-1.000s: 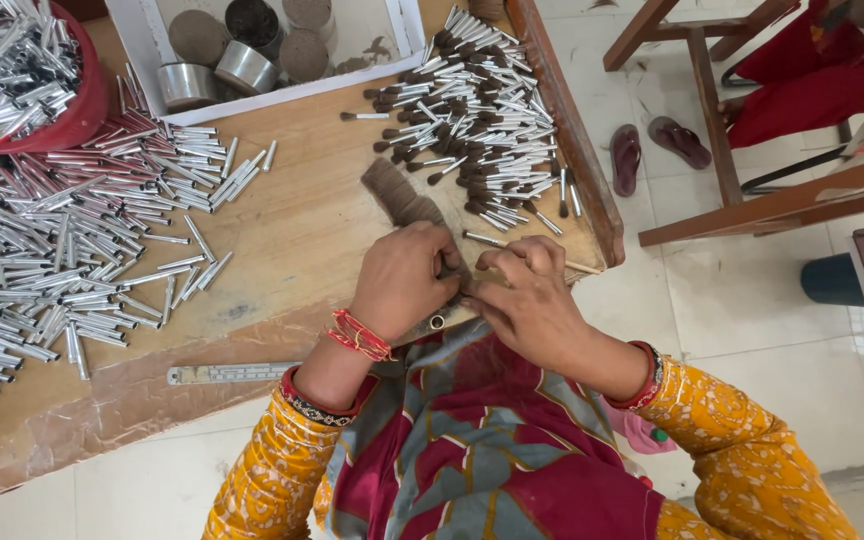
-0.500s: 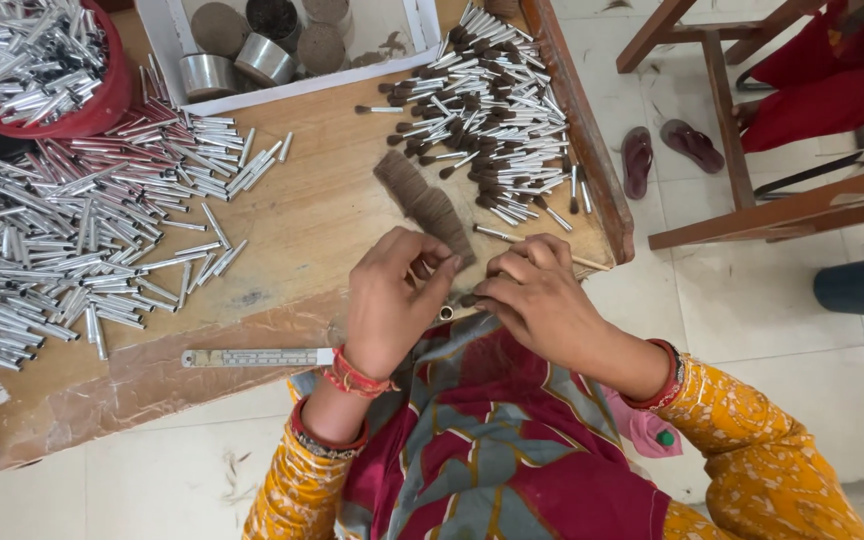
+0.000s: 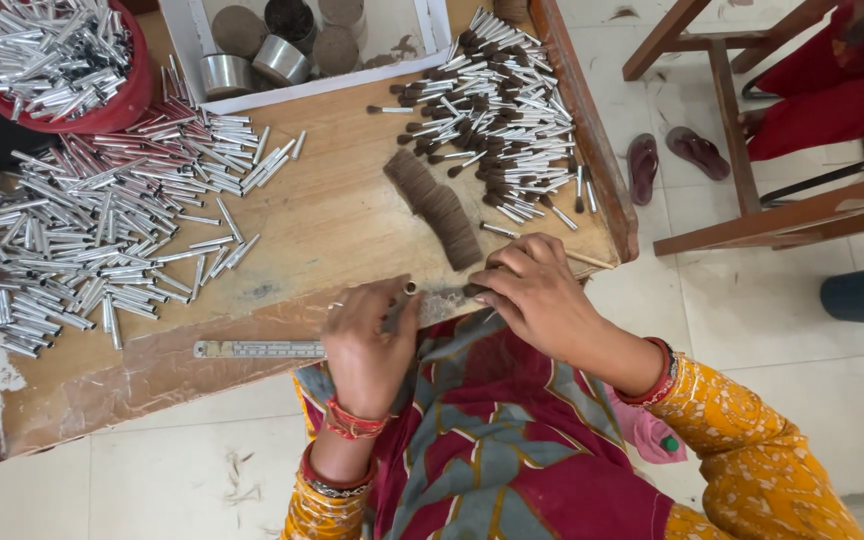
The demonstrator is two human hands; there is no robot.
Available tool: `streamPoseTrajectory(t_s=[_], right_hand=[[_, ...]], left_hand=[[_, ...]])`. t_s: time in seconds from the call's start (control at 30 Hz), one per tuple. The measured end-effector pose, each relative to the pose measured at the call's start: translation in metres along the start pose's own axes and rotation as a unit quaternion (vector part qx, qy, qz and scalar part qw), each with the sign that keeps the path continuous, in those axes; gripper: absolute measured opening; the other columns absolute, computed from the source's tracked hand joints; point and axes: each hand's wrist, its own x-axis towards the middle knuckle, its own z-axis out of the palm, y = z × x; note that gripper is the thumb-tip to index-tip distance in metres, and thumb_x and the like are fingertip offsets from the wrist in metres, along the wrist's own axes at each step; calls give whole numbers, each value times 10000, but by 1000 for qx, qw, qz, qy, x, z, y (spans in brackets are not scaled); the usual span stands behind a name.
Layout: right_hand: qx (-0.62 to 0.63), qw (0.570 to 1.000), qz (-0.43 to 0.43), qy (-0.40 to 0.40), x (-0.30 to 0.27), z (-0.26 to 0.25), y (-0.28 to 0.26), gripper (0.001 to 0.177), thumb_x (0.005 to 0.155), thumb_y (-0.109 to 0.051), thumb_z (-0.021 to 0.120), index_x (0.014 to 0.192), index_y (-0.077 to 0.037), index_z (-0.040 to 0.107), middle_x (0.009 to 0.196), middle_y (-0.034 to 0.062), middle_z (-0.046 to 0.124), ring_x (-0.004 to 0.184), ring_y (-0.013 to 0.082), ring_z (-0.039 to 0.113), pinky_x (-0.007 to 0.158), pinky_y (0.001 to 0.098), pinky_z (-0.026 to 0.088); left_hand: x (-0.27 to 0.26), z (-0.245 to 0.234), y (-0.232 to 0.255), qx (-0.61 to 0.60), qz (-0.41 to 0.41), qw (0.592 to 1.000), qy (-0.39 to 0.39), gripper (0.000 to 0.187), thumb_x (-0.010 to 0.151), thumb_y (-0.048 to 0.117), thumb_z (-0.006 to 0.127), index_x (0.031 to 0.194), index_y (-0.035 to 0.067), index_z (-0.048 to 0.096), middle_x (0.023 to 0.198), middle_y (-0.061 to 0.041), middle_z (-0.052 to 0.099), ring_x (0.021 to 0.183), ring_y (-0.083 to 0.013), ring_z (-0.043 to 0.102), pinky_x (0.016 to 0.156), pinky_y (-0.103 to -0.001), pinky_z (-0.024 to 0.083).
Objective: Inserting fiber bundles into small metal ferrules to assemble brushes.
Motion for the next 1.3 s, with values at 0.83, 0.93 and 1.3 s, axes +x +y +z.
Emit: streamPoseTrajectory(t_s=[0.83,0.93,1.3], right_hand=[[500,845,134,135,-33,56,-26,1087,956,-852,171,1667,-62,-59,1777,219,28,1672,363,80,1369,489,73],[489,854,133,122,-35,53,-24,1093,943,-857,132,1667,-62,-64,1777,215,15,1674,359,70,1375,491,65],[-3,999,-24,-21,-14,2,11,380,800,-109,756,1177,-73,746,1157,59,648,1162,325,531,1043,451,439]], left_hand=[[-48,89,49,-486,-88,870,5,815,1149,595,231,1675,-2,52,1794,-195,29,1693,-330,65,1395,-448,86],[-45,83,51,-493,-128,860,-7,831,1138,595,238,1665,-27,73,1780,-222,50,1677,-342,67,1364,-453,86],[-39,25,31,-488,-136,861,45,855,1085,655,414,1513,-83,361,1659,-320,362,1581,-400,350,1352,-506,232]])
